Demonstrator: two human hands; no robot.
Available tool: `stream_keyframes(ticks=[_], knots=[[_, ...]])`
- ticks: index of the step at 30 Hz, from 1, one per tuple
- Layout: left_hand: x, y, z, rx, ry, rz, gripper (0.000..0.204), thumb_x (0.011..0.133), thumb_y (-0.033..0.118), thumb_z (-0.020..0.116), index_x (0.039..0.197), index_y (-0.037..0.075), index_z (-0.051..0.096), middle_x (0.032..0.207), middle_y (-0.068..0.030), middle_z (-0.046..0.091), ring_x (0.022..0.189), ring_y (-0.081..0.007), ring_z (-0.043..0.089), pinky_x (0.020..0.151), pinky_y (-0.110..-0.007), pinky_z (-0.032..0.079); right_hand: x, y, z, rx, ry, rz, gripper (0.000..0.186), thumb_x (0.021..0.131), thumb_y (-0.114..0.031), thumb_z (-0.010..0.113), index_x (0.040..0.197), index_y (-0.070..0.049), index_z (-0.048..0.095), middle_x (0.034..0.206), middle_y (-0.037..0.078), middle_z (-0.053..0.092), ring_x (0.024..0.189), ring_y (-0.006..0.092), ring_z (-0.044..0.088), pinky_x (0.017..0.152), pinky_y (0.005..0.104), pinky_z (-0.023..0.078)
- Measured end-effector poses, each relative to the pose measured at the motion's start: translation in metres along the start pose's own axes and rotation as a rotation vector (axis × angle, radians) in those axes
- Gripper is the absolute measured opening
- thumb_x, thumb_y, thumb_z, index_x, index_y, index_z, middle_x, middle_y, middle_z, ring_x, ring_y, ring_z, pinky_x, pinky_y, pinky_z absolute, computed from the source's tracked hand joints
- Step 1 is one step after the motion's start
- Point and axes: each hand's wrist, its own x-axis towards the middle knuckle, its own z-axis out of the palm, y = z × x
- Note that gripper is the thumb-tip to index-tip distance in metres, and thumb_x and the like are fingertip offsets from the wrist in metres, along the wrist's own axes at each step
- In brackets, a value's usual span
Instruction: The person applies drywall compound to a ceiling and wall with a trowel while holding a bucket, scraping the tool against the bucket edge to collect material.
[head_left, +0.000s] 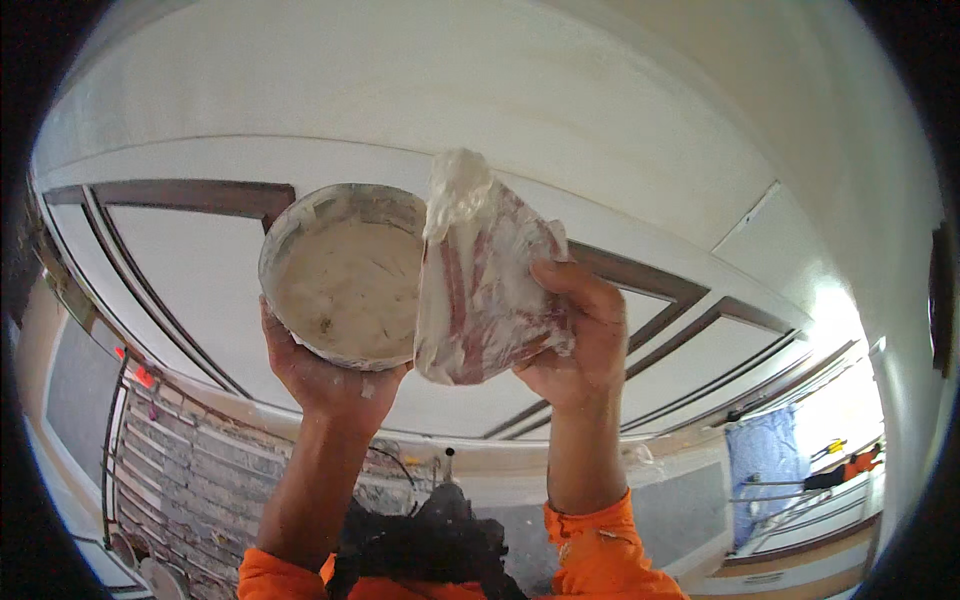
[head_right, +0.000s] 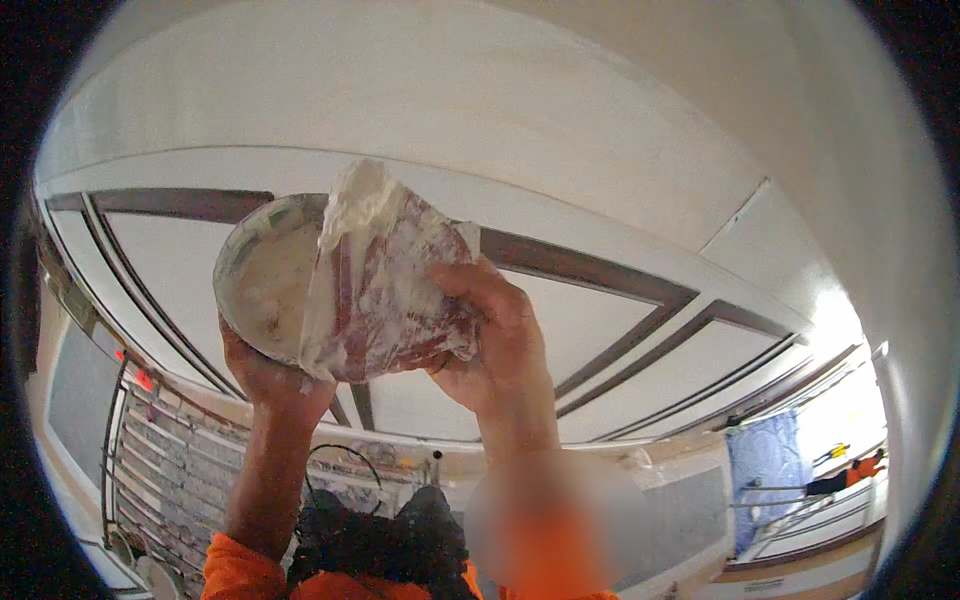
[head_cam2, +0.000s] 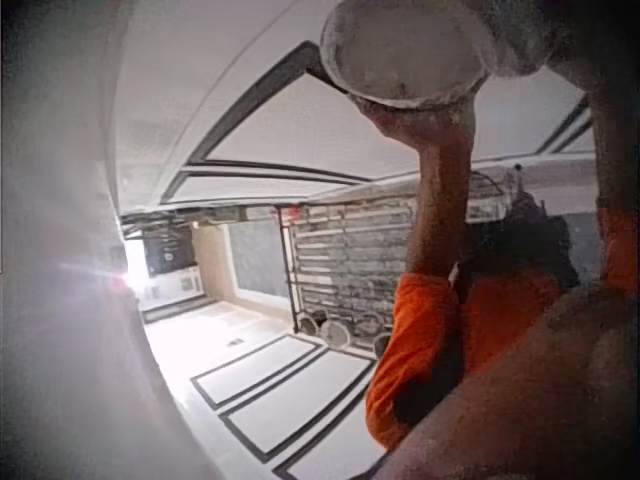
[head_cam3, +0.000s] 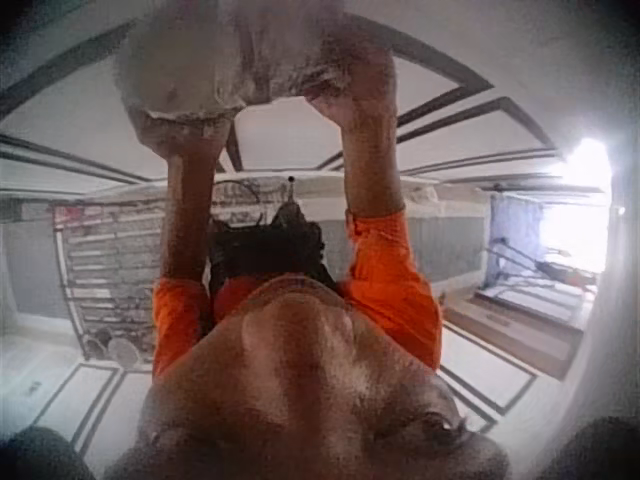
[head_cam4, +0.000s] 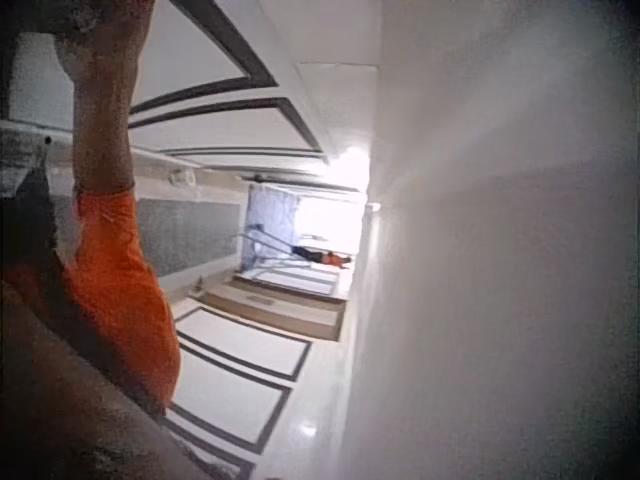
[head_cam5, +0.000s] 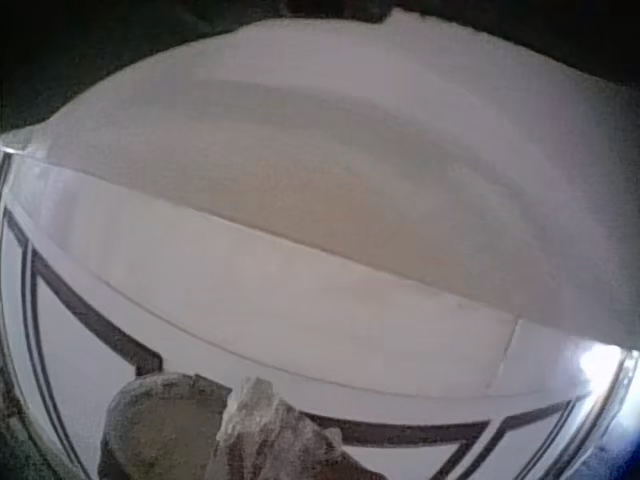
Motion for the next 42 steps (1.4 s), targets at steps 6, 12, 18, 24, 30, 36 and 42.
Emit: stream_keyframes(ticks=[6,12,18,24,30,36,42], knots=[[0.014,-0.044,-0.011,0.102,-0.281,-0.085,0.067,0.085,0.056,0.034,0.139,0.016,0.031,0.142,-0.0128,0.030,0.129,-0.0379,0.031,0.094,-0.069,0.027,-0.009,-0.048,-0.023,0.036,-0.206,-0.032,0.032,0.079,-0.003,0.049,0.108,0.011,0.050,0.099,0.023,0.061,0.081,0.0362,0.065,0.062,0.0433,0.061],[0.027,-0.041,0.024,0.163,-0.349,0.041,0.071,0.084,0.057,0.034,0.140,0.014,0.028,0.144,-0.0141,0.028,0.130,-0.0395,0.029,0.095,-0.071,0.023,0.028,-0.066,0.014,0.063,-0.386,0.121,0.034,0.084,-0.007,0.043,0.111,0.013,0.047,0.100,0.027,0.061,0.092,0.0367,0.063,0.073,0.0473,0.058],[0.047,-0.008,0.068,0.156,-0.327,0.207,0.071,0.082,0.062,0.033,0.138,0.018,0.033,0.142,-0.0126,0.033,0.129,-0.0406,0.030,0.096,-0.069,0.022,0.085,-0.063,0.055,0.148,-0.604,0.181,0.028,0.087,-0.005,0.043,0.106,0.014,0.050,0.107,0.028,0.058,0.095,0.0395,0.061,0.083,0.0457,0.055],[0.066,0.002,0.083,0.095,-0.367,0.233,0.076,0.078,0.069,0.029,0.137,0.022,0.034,0.141,-0.0128,0.033,0.128,-0.0450,0.028,0.092,-0.073,0.020,0.065,-0.082,0.074,0.037,-0.461,-0.072,0.039,0.088,0.000,0.043,0.124,0.014,0.036,0.131,0.032,0.036,0.126,0.0428,0.033,0.090,0.0398,0.052],[0.065,-0.003,0.064,-0.017,-0.429,0.176,0.073,0.080,0.067,0.025,0.137,0.022,0.034,0.141,-0.0132,0.031,0.128,-0.0445,0.028,0.093,-0.073,0.019,0.039,-0.088,0.029,0.179,-0.489,-0.019,0.038,0.088,-0.003,0.044,0.123,0.011,0.039,0.127,0.027,0.045,0.116,0.0338,0.048,0.087,0.0383,0.054],[0.065,0.008,0.053,-0.097,-0.492,0.183,0.072,0.080,0.065,0.027,0.136,0.020,0.036,0.140,-0.0134,0.035,0.128,-0.0418,0.030,0.096,-0.070,0.021,0.107,-0.027,0.033,0.269,-0.469,0.181,0.031,0.082,-0.003,0.048,0.109,0.011,0.049,0.108,0.024,0.058,0.102,0.0329,0.058,0.094,0.0459,0.047],[0.057,-0.009,0.060,0.023,-0.640,0.160,0.069,0.081,0.061,0.032,0.133,0.017,0.040,0.135,-0.0134,0.040,0.125,-0.0368,0.036,0.098,-0.060,0.026,0.111,-0.042,0.058,0.500,-0.647,0.202,0.035,0.078,0.002,0.042,0.110,0.017,0.044,0.111,0.029,0.054,0.107,0.0402,0.053,0.101,0.0507,0.039]])
